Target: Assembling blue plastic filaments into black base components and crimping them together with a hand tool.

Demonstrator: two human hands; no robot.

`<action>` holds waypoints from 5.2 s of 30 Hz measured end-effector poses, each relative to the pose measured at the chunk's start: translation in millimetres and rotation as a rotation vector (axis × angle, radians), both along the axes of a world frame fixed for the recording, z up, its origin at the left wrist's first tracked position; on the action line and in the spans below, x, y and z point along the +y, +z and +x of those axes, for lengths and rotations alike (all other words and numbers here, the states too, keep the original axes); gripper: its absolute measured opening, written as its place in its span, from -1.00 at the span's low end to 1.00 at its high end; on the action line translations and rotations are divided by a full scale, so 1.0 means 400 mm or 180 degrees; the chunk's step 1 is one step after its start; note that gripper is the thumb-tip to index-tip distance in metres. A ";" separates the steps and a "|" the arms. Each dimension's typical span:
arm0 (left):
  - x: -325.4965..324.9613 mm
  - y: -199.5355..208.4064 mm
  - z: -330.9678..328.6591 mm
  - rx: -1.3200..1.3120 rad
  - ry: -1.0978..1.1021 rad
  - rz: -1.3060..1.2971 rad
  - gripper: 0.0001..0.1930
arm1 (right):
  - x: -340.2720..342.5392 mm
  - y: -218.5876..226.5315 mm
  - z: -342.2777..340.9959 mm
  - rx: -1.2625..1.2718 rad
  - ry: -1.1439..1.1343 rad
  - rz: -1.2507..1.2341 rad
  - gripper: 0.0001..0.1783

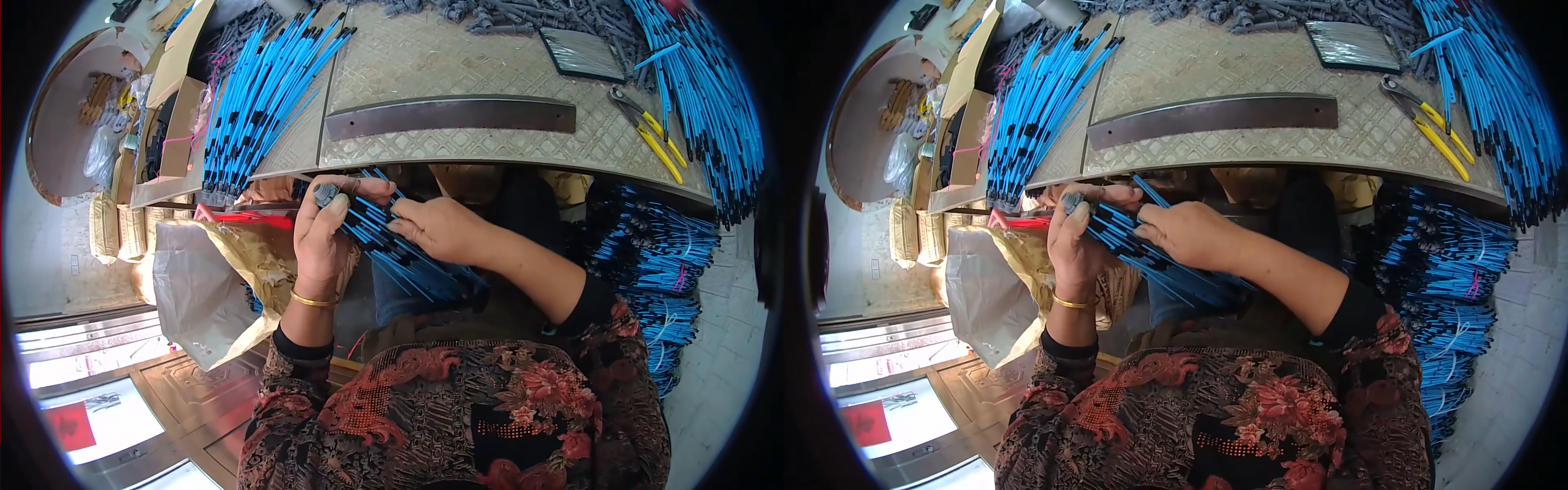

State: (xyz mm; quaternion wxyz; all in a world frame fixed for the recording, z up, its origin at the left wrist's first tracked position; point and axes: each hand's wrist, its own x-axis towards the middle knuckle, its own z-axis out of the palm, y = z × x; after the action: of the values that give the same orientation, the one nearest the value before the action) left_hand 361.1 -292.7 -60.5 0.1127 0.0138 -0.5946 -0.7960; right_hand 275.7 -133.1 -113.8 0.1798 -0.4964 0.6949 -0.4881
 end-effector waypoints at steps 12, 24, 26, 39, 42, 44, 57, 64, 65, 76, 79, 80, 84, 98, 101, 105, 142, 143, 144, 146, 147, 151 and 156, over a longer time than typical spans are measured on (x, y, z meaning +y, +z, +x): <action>-0.017 -0.028 0.023 0.0148 0.0230 0.0189 -0.67 | -0.048 0.028 -0.005 -0.0085 0.0505 0.0625 -0.74; 0.036 0.033 0.047 -0.0505 0.0384 -0.0455 -0.85 | -0.002 0.048 0.039 0.0147 0.0191 0.0793 -0.73; 0.054 0.035 0.050 -0.0571 0.0506 -0.0618 -0.86 | 0.006 0.049 0.047 0.0251 0.0182 0.0757 -0.74; 0.086 0.030 0.054 -0.0308 0.1260 -0.0306 -0.90 | 0.009 0.087 0.060 0.1131 0.0059 0.0837 -0.74; 0.091 0.017 0.068 -0.0509 0.1639 -0.0412 -0.88 | -0.004 0.057 0.081 0.1016 0.0196 0.0893 -0.73; 0.083 0.009 0.095 -0.0530 0.1678 -0.0212 -0.87 | -0.004 0.073 0.093 0.1087 0.0202 0.0849 -0.73; 0.142 0.034 0.000 0.0550 0.0510 -0.1006 -0.82 | 0.079 0.309 -0.023 0.1469 0.0128 -0.0341 -0.70; 0.138 -0.031 -0.015 0.0254 -0.0067 -0.0266 -0.82 | 0.093 0.270 -0.023 0.2133 0.0127 -0.0249 -0.75; 0.137 -0.030 -0.011 0.0225 -0.0113 -0.0275 -0.82 | 0.094 0.269 -0.029 0.2289 0.0192 -0.0221 -0.77; 0.187 -0.098 -0.072 0.0412 -0.0034 -0.1237 -0.84 | 0.129 0.117 -0.001 0.1821 -0.1041 -0.0343 -0.88; 0.229 -0.159 -0.076 0.0098 -0.0300 -0.1324 -0.84 | 0.196 0.098 -0.015 0.1460 -0.1244 -0.0074 -0.86; 0.239 -0.171 -0.071 -0.0052 -0.0367 -0.1367 -0.84 | 0.233 0.100 -0.028 0.1447 -0.1045 0.0212 -0.84; 0.265 -0.136 -0.035 -0.0325 -0.0447 -0.0859 -0.85 | 0.457 0.164 -0.214 0.1210 -0.2408 0.1290 -0.73; 0.307 -0.084 -0.063 0.0038 0.0085 -0.1519 -0.83 | 0.647 0.177 -0.250 0.0487 -0.2730 0.0795 -0.80; 0.293 -0.080 -0.053 -0.0071 -0.0096 -0.1537 -0.84 | 0.576 0.246 -0.138 0.1000 -0.1164 0.0836 -0.82; 0.286 -0.091 -0.022 -0.0167 -0.0309 -0.1514 -0.83 | 0.473 0.213 -0.031 0.1390 -0.0709 0.0802 -0.82; 0.251 -0.109 0.037 -0.0086 -0.0787 -0.1437 -0.77 | 0.413 0.253 0.013 0.3599 -0.0325 0.1354 -0.68; 0.251 -0.108 0.036 -0.0087 -0.0795 -0.1432 -0.77 | 0.411 0.254 0.011 0.3625 -0.0315 0.1345 -0.68; 0.251 -0.109 0.035 -0.0143 -0.0798 -0.1402 -0.77 | 0.409 0.254 0.009 0.3652 -0.0305 0.1335 -0.68; 0.252 -0.110 0.035 -0.0255 -0.0805 -0.1342 -0.77 | 0.405 0.256 0.006 0.3672 -0.0297 0.1334 -0.68; 0.252 -0.111 0.037 -0.0269 -0.0811 -0.1335 -0.77 | 0.401 0.258 0.007 0.3701 -0.0293 0.1350 -0.68; 0.250 -0.115 0.045 -0.0348 -0.0727 -0.1394 -0.76 | 0.399 0.251 0.021 0.3755 -0.0243 0.1390 -0.68; 0.248 -0.111 0.035 -0.0284 -0.0616 -0.1596 -0.75 | 0.393 0.257 0.012 0.3835 -0.0088 0.1607 -0.71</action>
State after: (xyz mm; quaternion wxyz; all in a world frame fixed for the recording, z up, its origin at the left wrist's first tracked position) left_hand 375.3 -193.5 -104.8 0.0097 -0.0364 -0.7760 -0.6296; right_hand 280.5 23.9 -11.0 -0.1363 -0.6166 0.7737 0.0515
